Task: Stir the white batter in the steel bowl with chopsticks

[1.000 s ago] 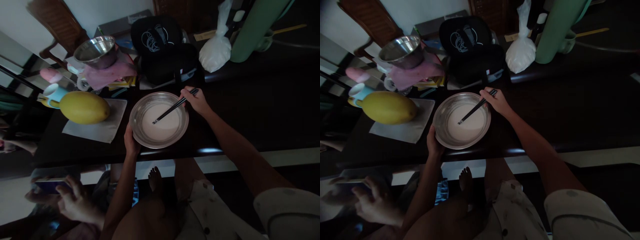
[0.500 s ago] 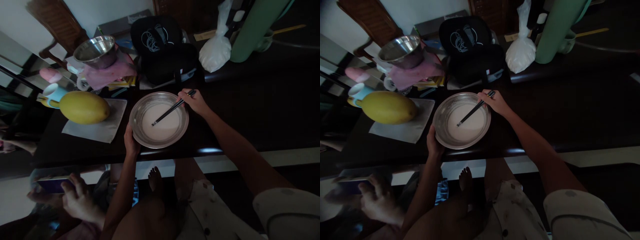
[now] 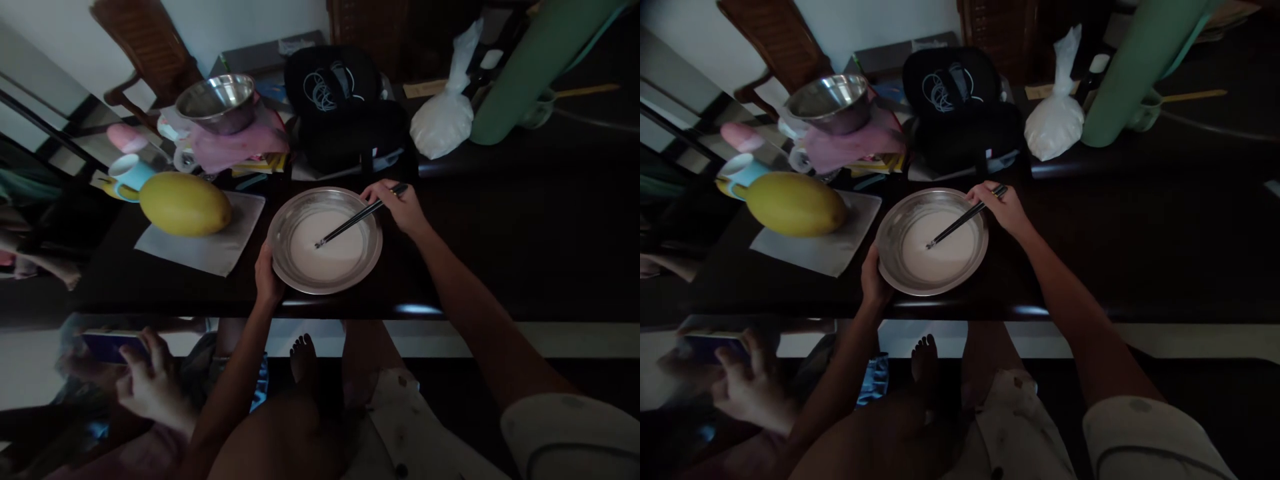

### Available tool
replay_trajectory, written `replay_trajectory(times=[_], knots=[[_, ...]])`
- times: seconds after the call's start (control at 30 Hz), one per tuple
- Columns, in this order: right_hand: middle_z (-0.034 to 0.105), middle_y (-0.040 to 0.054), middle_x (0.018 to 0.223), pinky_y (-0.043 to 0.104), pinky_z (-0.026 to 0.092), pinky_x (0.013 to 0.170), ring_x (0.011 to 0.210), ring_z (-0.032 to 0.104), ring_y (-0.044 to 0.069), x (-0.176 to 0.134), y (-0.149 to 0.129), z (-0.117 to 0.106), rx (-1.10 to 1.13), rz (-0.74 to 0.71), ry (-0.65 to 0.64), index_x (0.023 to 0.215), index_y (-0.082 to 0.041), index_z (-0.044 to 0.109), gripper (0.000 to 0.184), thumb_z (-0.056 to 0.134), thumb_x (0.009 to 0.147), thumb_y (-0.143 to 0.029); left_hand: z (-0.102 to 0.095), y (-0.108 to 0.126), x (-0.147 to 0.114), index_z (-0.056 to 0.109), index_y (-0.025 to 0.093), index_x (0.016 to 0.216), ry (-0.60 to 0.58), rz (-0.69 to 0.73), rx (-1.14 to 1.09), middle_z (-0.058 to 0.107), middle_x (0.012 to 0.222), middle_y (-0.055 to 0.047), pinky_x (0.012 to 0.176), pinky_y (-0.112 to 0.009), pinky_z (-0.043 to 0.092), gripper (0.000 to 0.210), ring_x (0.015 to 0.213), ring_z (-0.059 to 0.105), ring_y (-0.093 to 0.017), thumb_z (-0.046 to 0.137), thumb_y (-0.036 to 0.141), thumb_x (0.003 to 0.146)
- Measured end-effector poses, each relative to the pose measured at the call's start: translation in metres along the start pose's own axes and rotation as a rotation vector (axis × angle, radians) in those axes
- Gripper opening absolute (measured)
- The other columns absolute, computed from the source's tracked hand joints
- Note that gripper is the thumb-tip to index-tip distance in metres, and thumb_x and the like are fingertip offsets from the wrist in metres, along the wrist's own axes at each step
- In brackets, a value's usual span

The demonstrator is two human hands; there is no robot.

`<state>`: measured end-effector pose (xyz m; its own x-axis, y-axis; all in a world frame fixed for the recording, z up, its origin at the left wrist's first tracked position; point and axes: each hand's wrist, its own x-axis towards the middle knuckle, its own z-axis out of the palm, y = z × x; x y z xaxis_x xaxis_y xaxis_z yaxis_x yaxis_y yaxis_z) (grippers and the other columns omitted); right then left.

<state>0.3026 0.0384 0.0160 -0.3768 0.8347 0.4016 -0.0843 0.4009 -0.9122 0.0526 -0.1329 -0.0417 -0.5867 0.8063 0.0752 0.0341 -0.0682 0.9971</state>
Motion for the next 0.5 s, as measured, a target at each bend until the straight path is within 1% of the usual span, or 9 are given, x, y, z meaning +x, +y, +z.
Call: replay_trajectory(times=[0.03,0.1,0.17,0.23,0.33,0.37,0.43,0.5], knots=[[0.067,0.0013,0.07,0.031,0.054,0.074,0.072,0.066,0.014,0.0,-0.001,-0.002,0.02,0.009,0.026,0.064,-0.022,0.058,0.045,0.057,0.086,-0.06,0.002,0.003,-0.001,0.069,0.022,0.118,0.017,-0.002,-0.003,0.069,0.123,-0.004,0.111,-0.036,0.037,0.044,0.127,0.054,-0.024,0.049,0.052,0.092],[0.064,-0.0007,0.062,0.031,0.054,0.067,0.062,0.064,0.014,0.001,-0.001,-0.005,0.06,0.029,0.094,0.064,-0.023,0.053,0.044,0.055,0.087,-0.06,0.004,0.009,-0.003,0.071,0.021,0.113,0.034,0.01,0.017,0.069,0.122,-0.004,0.113,-0.038,0.036,0.043,0.127,0.054,-0.026,0.049,0.051,0.092],[0.06,-0.0023,0.055,0.031,0.053,0.062,0.055,0.061,0.014,0.002,0.0,-0.007,0.078,0.036,0.118,0.064,-0.024,0.051,0.044,0.053,0.088,-0.061,0.005,0.012,-0.004,0.071,0.02,0.112,0.038,0.037,0.049,0.069,0.123,-0.005,0.114,-0.038,0.034,0.043,0.127,0.053,-0.027,0.05,0.051,0.092],[0.059,-0.0022,0.053,0.032,0.053,0.063,0.055,0.061,0.015,0.0,-0.001,-0.004,0.063,0.041,0.071,0.064,-0.024,0.052,0.045,0.052,0.088,-0.062,0.004,0.009,-0.004,0.07,0.021,0.113,0.042,0.06,0.058,0.067,0.127,-0.004,0.116,-0.039,0.032,0.042,0.129,0.051,-0.026,0.052,0.052,0.091],[0.065,0.0002,0.06,0.034,0.054,0.072,0.065,0.065,0.017,-0.004,-0.004,0.001,-0.009,0.023,-0.054,0.066,-0.024,0.06,0.043,0.054,0.087,-0.062,0.003,0.001,-0.003,0.069,0.02,0.115,0.045,0.07,0.024,0.066,0.128,-0.005,0.117,-0.04,0.03,0.044,0.131,0.05,-0.025,0.051,0.052,0.09],[0.068,0.0009,0.064,0.035,0.054,0.075,0.069,0.066,0.017,-0.005,-0.004,0.002,-0.035,0.009,-0.072,0.068,-0.024,0.062,0.042,0.055,0.086,-0.061,0.003,-0.001,-0.002,0.069,0.02,0.114,0.042,0.066,0.007,0.067,0.126,-0.005,0.117,-0.041,0.03,0.045,0.131,0.051,-0.025,0.049,0.053,0.091],[0.069,0.0012,0.066,0.035,0.054,0.077,0.072,0.066,0.018,-0.005,-0.005,0.001,-0.064,-0.013,-0.042,0.069,-0.024,0.064,0.041,0.056,0.087,-0.06,0.004,-0.002,0.0,0.07,0.02,0.111,0.036,0.072,-0.008,0.068,0.124,-0.005,0.117,-0.042,0.03,0.044,0.13,0.051,-0.025,0.048,0.053,0.091],[0.067,0.0006,0.061,0.035,0.054,0.073,0.067,0.065,0.017,-0.003,-0.003,-0.003,-0.04,-0.015,0.051,0.067,-0.024,0.063,0.042,0.055,0.088,-0.059,0.006,0.0,0.001,0.072,0.02,0.106,0.044,0.074,-0.017,0.069,0.122,-0.006,0.118,-0.041,0.03,0.043,0.129,0.052,-0.025,0.049,0.052,0.091]])
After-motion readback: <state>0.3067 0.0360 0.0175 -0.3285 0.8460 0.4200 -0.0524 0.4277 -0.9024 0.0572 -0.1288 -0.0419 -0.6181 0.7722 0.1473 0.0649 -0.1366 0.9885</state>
